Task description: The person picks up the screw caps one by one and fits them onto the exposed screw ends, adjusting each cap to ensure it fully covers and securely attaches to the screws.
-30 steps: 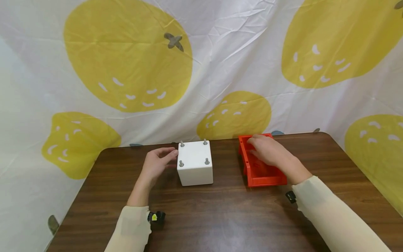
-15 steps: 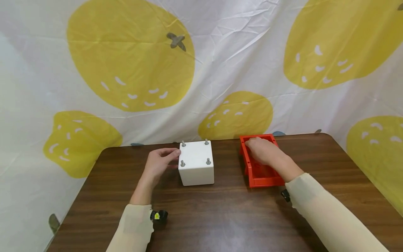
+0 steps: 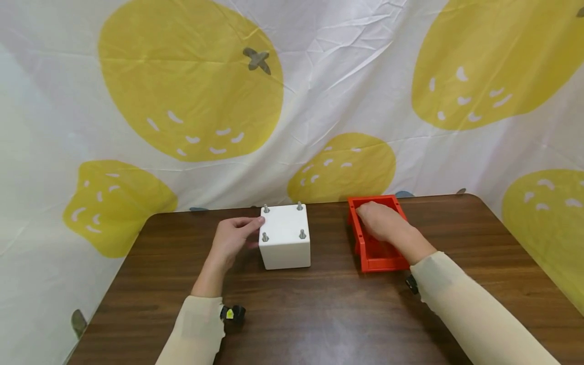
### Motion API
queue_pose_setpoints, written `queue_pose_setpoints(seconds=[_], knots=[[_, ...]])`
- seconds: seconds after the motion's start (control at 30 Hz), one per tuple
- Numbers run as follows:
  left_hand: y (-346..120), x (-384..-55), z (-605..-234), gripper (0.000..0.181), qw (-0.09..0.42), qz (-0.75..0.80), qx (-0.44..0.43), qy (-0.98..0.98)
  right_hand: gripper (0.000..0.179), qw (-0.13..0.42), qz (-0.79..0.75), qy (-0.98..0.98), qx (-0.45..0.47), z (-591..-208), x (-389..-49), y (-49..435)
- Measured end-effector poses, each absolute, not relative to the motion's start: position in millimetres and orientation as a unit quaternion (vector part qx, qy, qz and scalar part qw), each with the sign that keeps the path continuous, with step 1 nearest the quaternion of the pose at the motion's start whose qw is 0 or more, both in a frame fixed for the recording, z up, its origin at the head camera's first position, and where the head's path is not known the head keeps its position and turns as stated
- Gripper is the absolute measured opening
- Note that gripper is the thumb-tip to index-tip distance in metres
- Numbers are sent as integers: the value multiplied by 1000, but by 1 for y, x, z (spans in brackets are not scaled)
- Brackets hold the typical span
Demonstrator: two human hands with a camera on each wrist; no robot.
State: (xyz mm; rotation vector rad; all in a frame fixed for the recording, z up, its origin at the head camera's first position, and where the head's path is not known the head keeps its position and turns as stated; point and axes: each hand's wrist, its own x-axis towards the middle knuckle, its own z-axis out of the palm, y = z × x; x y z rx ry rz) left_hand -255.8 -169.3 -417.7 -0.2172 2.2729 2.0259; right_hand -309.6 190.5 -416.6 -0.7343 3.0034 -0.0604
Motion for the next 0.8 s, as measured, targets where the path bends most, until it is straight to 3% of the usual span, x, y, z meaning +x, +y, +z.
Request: queue_pose_setpoints(seconds=[0.8], knots=[[-168,-256,-421,45,41,673,-80,734,15,-22,-30,970,-240,-429,-312,192]])
